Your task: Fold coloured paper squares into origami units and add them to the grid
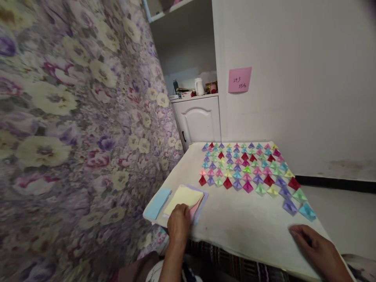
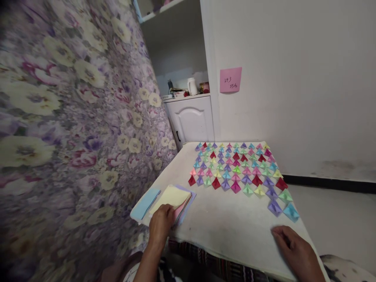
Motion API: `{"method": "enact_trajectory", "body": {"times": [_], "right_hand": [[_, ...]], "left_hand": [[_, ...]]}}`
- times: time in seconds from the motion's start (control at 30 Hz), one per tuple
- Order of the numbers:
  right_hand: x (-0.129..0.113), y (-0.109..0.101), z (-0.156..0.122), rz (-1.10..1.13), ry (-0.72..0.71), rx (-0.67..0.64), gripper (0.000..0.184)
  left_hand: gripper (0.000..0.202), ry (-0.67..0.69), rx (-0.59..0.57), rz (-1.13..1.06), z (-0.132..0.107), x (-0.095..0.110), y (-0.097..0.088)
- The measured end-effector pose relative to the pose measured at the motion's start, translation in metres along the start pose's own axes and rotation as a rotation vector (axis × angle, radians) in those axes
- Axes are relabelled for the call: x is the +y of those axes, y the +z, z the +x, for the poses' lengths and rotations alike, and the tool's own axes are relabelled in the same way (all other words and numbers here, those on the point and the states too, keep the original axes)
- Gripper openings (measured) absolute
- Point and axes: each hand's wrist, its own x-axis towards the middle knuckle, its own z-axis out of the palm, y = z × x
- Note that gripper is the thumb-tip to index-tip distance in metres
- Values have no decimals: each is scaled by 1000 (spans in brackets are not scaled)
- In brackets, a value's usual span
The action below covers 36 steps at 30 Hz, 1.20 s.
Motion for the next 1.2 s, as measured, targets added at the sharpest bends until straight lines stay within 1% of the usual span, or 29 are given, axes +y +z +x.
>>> {"method": "enact_trajectory", "body": {"times": [0.07,0.13,0.23,0.33,0.43,0.47,0.53,0.57,0.6,0.67,0.73,0.8,0.83,0.9,0.93,1.0,1.07,1.13,1.17,1.2], "right_hand": [[1,-1,0,24,1,12,34],[1,-3,-1,57,23,43,34],[-3,-8,-4,138,88,85,34],[-20,-9,-11,310,193,61,35],[-50,2,-19,655,294,-152,41],[-62,7,-22,786,348,-231,43],[-86,18,-26,1045,457,-318,48],[-98,23,-28,1147,482,-368,51],[-107,27,-29,1234,455,-435,51],[-122,32,-30,1331,441,-417,51],[-128,34,-29,1371,462,-319,48],[-127,37,-28,1377,471,-257,47],[-125,39,-27,1374,466,-225,47],[-118,43,-27,1365,447,-190,45],[-114,45,-27,1364,434,-184,43],[-107,44,-27,1360,416,-173,40],[-103,39,-28,1354,406,-161,38],[-103,29,-28,1354,392,-157,38],[-104,23,-29,1357,386,-162,38],[-106,17,-29,1358,382,-177,39]], "left_hand": [[26,31,26,-13,-2,7,-3],[26,111,48,-51,-6,17,-5],[22,309,99,-129,-13,35,-2],[20,481,88,-109,-24,55,9],[18,683,64,-86,-38,75,27],[18,747,62,-83,-43,81,34],[18,861,82,-99,-53,93,50],[18,913,103,-111,-58,98,58],[19,953,124,-125,-64,103,66],[20,1051,125,-168,-73,110,79],[20,1111,95,-224,-80,116,88],[21,1159,67,-281,-85,120,89],[20,1181,53,-310,-86,121,87],[21,1180,22,-385,-84,121,77],[24,1130,4,-444,-82,121,71],[25,925,-18,-593,-74,118,56],[22,639,-13,-718,-62,114,43],[26,389,-67,-819,-49,112,35],[29,295,-141,-892,-44,111,34],[31,205,-239,-984,-41,111,34]]}}
